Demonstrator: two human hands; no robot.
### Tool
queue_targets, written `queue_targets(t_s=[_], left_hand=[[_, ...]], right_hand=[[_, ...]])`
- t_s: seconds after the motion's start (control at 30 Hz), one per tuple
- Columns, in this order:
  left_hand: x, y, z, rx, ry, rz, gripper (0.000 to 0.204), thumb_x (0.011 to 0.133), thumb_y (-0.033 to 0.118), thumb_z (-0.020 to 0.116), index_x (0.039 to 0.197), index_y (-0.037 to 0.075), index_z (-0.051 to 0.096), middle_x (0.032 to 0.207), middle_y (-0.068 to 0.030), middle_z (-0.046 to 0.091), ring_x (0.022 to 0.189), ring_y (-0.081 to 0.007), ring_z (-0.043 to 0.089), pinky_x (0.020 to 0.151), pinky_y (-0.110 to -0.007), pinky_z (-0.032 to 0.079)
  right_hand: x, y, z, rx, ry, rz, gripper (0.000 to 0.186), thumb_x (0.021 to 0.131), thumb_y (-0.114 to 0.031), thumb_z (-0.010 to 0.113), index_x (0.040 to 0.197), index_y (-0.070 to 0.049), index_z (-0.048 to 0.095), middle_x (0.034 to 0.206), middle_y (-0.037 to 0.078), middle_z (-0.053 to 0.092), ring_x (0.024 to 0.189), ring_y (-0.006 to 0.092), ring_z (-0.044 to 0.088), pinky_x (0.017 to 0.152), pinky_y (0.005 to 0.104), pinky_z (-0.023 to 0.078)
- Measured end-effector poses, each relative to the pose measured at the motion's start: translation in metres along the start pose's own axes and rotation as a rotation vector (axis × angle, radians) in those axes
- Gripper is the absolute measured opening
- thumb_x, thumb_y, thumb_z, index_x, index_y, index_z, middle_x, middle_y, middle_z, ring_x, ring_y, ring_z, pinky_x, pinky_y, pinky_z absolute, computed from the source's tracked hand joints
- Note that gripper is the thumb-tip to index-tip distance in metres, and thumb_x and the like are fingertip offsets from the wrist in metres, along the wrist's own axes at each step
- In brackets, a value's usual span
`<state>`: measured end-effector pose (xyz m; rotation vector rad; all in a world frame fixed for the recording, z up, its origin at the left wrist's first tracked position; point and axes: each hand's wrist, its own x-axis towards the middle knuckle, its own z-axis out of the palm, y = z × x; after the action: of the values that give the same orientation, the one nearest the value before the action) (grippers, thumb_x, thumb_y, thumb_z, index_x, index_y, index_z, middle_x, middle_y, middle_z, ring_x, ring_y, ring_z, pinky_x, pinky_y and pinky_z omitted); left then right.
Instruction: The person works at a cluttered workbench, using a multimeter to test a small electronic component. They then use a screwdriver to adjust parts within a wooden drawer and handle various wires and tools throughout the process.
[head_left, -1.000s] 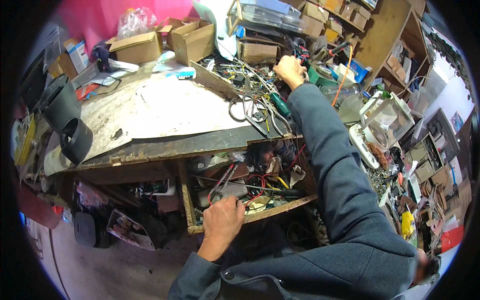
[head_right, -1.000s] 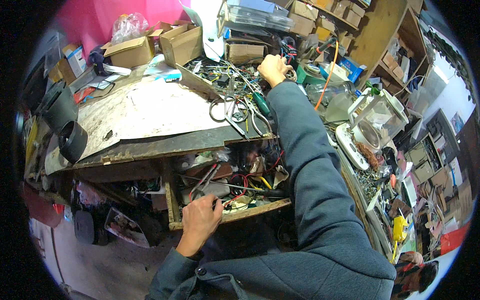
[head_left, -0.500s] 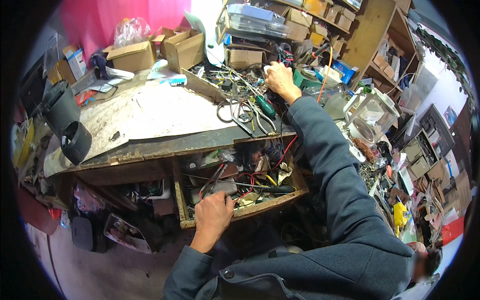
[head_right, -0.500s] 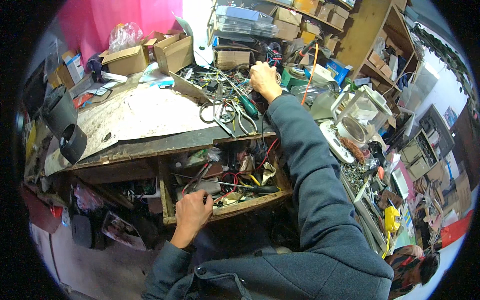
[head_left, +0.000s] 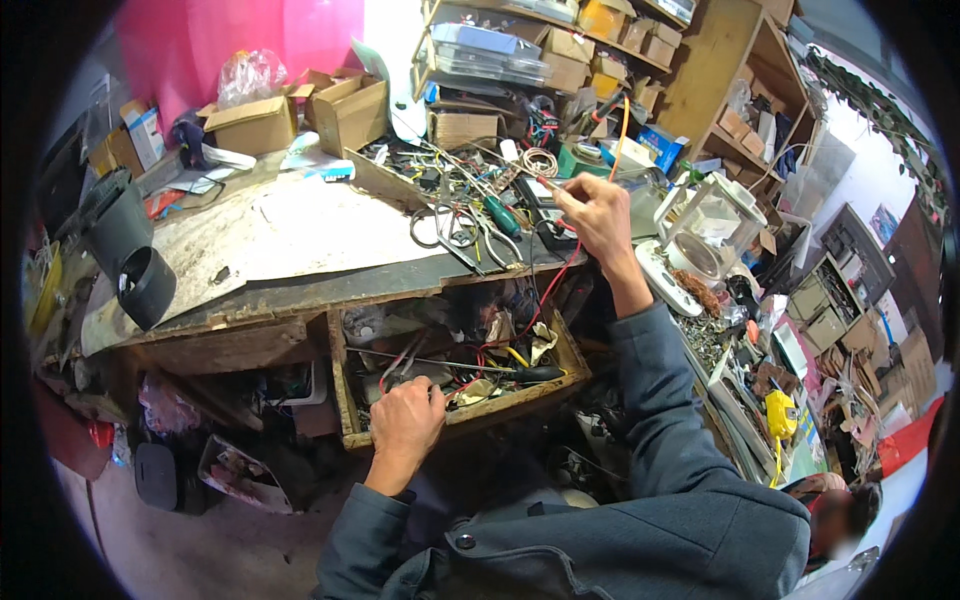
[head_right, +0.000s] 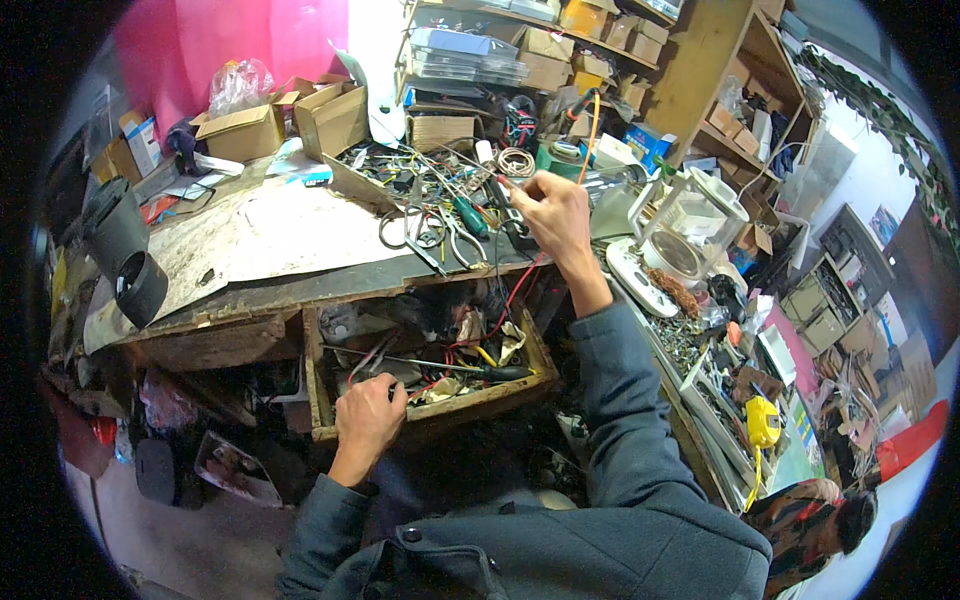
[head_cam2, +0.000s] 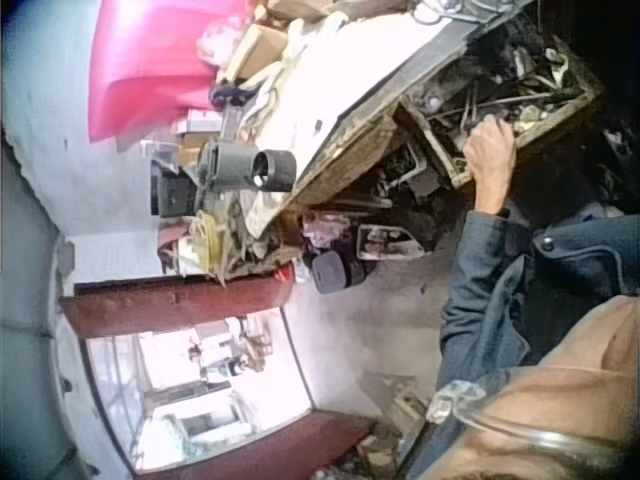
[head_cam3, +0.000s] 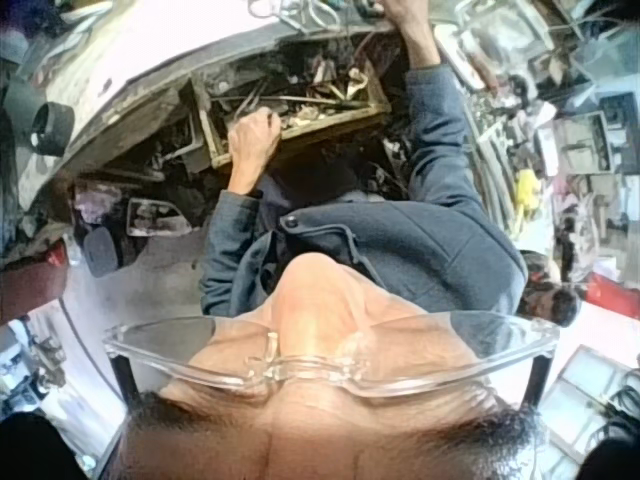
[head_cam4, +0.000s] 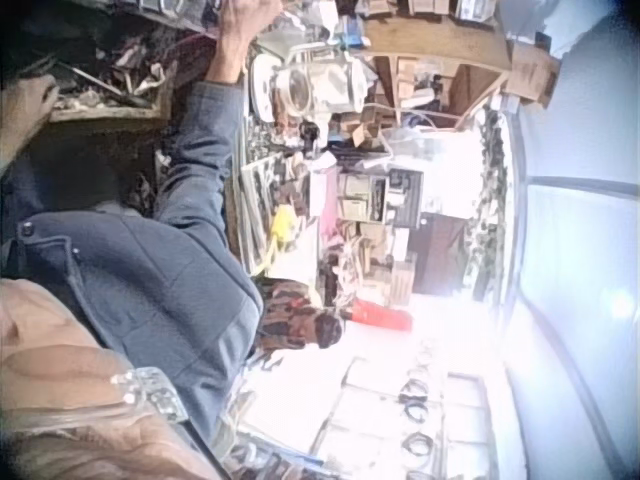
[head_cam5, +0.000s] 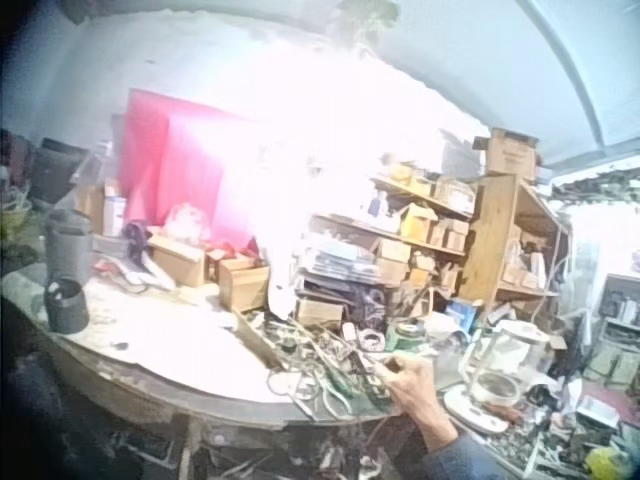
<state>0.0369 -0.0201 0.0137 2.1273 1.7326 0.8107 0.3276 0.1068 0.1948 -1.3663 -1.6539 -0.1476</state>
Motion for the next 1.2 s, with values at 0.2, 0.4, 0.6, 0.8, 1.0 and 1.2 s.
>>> queue_targets(t_s=[0.2,0.4,0.6,0.8,1.0,1.2], left_hand=[[-0.002,0.006,-0.005,0.013,-0.002,0.032,0.027,0.091,0.029,0.062,0.091,0.005,0.073,0.086,-0.0210,0.071,0.080,-0.0405,0.069,0.070,-0.050,0.054],[-0.003,0.006,-0.006,0.018,-0.004,0.036,0.027,0.092,0.029,0.061,0.089,0.004,0.072,0.085,-0.0205,0.071,0.078,-0.0398,0.069,0.070,-0.050,0.054],[-0.002,0.006,-0.002,0.045,0.007,0.034,0.027,0.092,0.029,0.059,0.086,0.005,0.070,0.085,-0.0182,0.072,0.078,-0.0374,0.070,0.071,-0.048,0.056],[0.000,-0.001,0.005,0.064,0.050,0.067,0.026,0.091,0.029,0.060,0.083,0.005,0.069,0.081,-0.0172,0.072,0.074,-0.0373,0.070,0.067,-0.048,0.056],[-0.001,0.001,0.003,0.031,0.058,0.045,0.025,0.089,0.029,0.065,0.085,0.005,0.072,0.081,-0.0184,0.071,0.075,-0.0381,0.069,0.065,-0.047,0.054],[-0.001,0.004,0.000,0.019,0.058,0.028,0.025,0.089,0.028,0.066,0.086,0.005,0.073,0.083,-0.0188,0.071,0.076,-0.0387,0.069,0.066,-0.047,0.054]], right_hand=[[-0.048,0.036,-0.003,0.442,-0.013,0.199,0.018,0.090,-0.012,0.075,0.098,0.004,0.074,0.089,0.005,0.074,0.082,0.0087,0.064,0.076,0.0224,0.049],[-0.049,0.050,0.005,0.455,0.041,0.198,0.019,0.088,-0.015,0.077,0.095,0.002,0.076,0.079,0.002,0.072,0.073,0.0076,0.060,0.066,0.0231,0.046],[-0.015,0.033,0.045,-0.118,0.122,0.119,0.026,0.085,-0.028,0.077,0.095,-0.004,0.077,0.087,0.015,0.074,0.074,0.0199,0.070,0.067,0.0320,0.051],[0.010,0.029,0.087,-0.617,-0.129,-0.082,0.020,0.084,-0.022,0.065,0.077,-0.006,0.074,0.078,0.020,0.071,0.073,0.0376,0.071,0.063,0.0474,0.055],[0.043,0.022,0.097,-0.765,-0.381,-0.120,0.015,0.077,-0.014,0.066,0.085,-0.006,0.077,0.086,0.018,0.074,0.081,0.0339,0.074,0.070,0.0456,0.058],[0.061,0.025,0.105,-0.688,-0.570,0.096,0.025,0.082,-0.012,0.064,0.101,-0.001,0.074,0.105,0.022,0.073,0.101,0.0376,0.070,0.085,0.0468,0.056]])
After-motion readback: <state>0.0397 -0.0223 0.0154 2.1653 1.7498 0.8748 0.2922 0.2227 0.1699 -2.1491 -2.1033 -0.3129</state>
